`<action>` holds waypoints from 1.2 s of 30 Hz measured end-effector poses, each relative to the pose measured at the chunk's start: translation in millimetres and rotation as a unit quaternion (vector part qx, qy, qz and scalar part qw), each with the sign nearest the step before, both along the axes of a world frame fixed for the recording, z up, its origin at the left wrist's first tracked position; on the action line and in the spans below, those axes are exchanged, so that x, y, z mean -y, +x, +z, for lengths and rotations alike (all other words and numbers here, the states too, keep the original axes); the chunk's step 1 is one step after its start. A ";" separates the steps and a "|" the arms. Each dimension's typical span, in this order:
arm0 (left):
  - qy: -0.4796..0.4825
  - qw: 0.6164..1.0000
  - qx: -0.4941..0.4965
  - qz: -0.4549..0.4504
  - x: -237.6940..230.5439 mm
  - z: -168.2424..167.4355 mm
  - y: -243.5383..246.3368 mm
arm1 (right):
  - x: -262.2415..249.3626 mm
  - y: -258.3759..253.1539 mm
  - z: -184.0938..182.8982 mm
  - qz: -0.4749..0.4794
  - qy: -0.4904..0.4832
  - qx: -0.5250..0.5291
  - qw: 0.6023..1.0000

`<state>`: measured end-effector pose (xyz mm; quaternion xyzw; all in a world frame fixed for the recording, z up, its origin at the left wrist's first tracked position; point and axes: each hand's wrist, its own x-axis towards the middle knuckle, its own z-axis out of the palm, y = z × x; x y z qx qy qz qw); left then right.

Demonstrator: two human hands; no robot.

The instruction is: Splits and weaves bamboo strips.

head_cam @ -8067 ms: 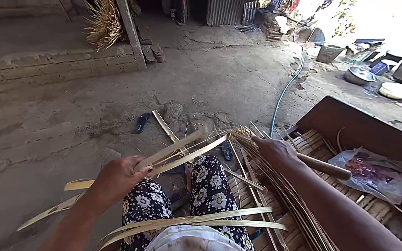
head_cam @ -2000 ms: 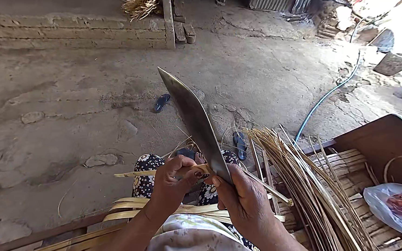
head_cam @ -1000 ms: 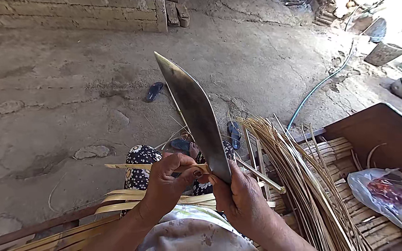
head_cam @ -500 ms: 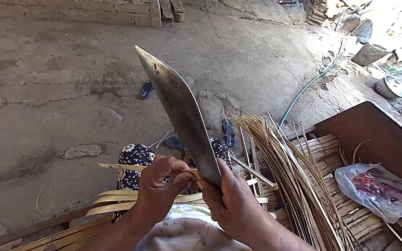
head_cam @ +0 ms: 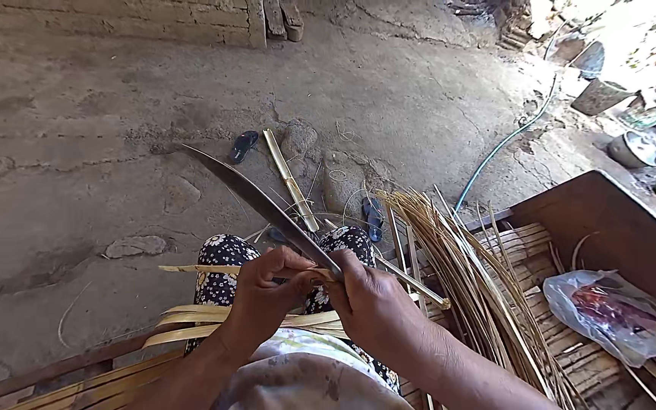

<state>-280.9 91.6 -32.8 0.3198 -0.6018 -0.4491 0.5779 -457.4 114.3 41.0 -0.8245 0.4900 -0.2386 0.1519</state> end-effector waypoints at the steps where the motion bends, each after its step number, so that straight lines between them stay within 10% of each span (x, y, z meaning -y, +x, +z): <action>1: 0.000 1.000 -0.003 -0.005 1.5 1.3 0.2 | 2.0 -0.6 7.1 0.007 0.062 0.009 0.998; 3: 0.000 1.000 -0.001 -0.014 4.3 4.3 1.2 | 8.0 -1.2 15.9 0.018 0.155 0.020 0.988; 8: 0.021 0.998 0.020 0.048 22.2 8.5 3.0 | 27.5 13.1 -9.6 -0.041 -0.057 -0.017 0.997; 10: -0.002 0.992 0.117 0.053 26.7 18.0 11.7 | 34.6 16.9 7.2 -0.032 0.068 0.068 0.995; 13: -0.023 0.988 0.148 0.044 20.0 53.7 25.5 | 38.9 24.6 28.6 0.056 0.325 0.370 0.869; 18: -0.150 0.986 0.002 0.076 27.5 96.5 43.4 | 32.1 79.5 25.8 0.157 0.247 0.609 0.737; 36: -0.065 0.977 -0.106 0.175 76.5 125.6 169.7 | 50.4 24.6 -43.4 0.019 0.297 0.542 0.785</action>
